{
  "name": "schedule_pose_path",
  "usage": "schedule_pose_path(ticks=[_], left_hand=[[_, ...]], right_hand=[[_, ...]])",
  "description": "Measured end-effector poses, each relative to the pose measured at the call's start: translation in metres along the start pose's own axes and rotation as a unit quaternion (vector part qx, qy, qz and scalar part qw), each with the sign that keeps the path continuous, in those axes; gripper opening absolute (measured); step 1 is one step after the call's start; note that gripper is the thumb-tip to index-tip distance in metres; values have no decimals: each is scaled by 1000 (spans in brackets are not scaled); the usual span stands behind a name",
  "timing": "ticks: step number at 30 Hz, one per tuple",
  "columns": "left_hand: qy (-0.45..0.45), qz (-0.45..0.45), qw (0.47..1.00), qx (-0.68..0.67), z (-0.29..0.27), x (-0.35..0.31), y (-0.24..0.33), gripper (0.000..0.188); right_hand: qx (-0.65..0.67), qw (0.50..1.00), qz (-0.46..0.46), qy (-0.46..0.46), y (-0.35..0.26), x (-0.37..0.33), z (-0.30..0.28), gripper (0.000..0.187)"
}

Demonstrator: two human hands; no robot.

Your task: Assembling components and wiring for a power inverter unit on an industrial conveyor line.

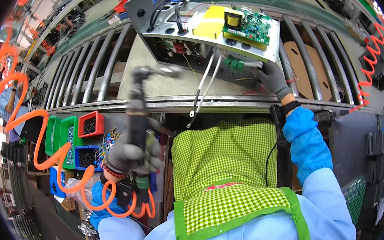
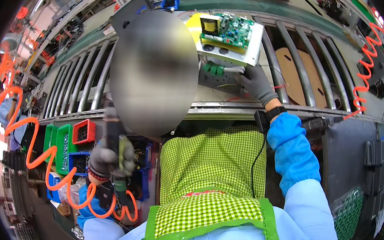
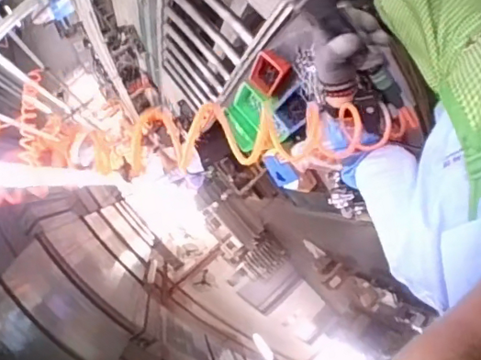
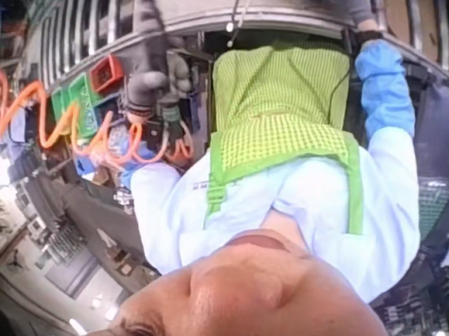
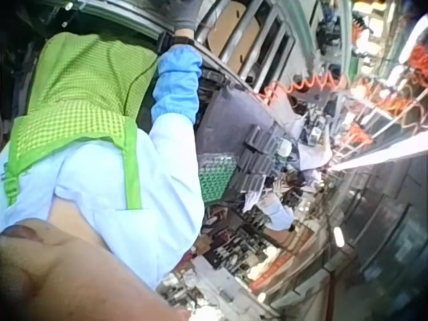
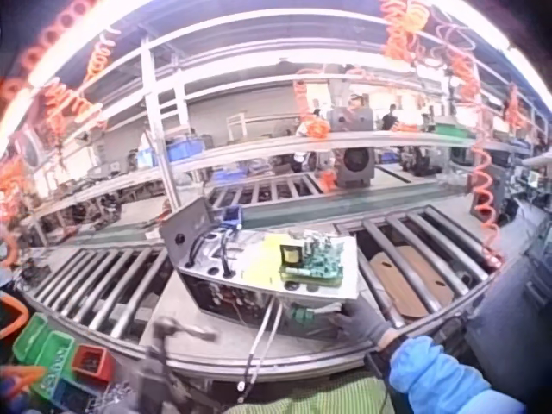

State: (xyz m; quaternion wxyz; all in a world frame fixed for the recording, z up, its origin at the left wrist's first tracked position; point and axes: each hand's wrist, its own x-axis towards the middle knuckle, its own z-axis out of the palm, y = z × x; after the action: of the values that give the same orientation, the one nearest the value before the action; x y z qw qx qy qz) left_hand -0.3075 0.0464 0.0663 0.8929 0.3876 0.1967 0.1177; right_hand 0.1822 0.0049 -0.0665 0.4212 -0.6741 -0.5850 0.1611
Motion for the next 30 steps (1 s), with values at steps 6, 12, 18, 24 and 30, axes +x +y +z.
schedule_pose_path(ticks=[6, 12, 18, 24, 30], left_hand=[[-66, -219, 967, 115, 14, 64, -76, 66], [-42, -134, 988, -61, -14, 142, -108, 55], [-16, -45, 998, -52, -28, 196, -99, 36], [-27, -52, 998, -34, -23, 232, -87, 32], [-99, -124, 987, -5, -31, 245, -75, 32]], right_hand=[[-14, 1000, -3, 1, 2, 2, 2, 25], [31, 999, 16, -17, -4, -2, -1, 29], [52, 998, 28, -19, -3, 1, 4, 26], [127, 991, 32, 6, -16, -2, 7, 20], [140, 990, -3, 33, -14, -2, 11, 20]])
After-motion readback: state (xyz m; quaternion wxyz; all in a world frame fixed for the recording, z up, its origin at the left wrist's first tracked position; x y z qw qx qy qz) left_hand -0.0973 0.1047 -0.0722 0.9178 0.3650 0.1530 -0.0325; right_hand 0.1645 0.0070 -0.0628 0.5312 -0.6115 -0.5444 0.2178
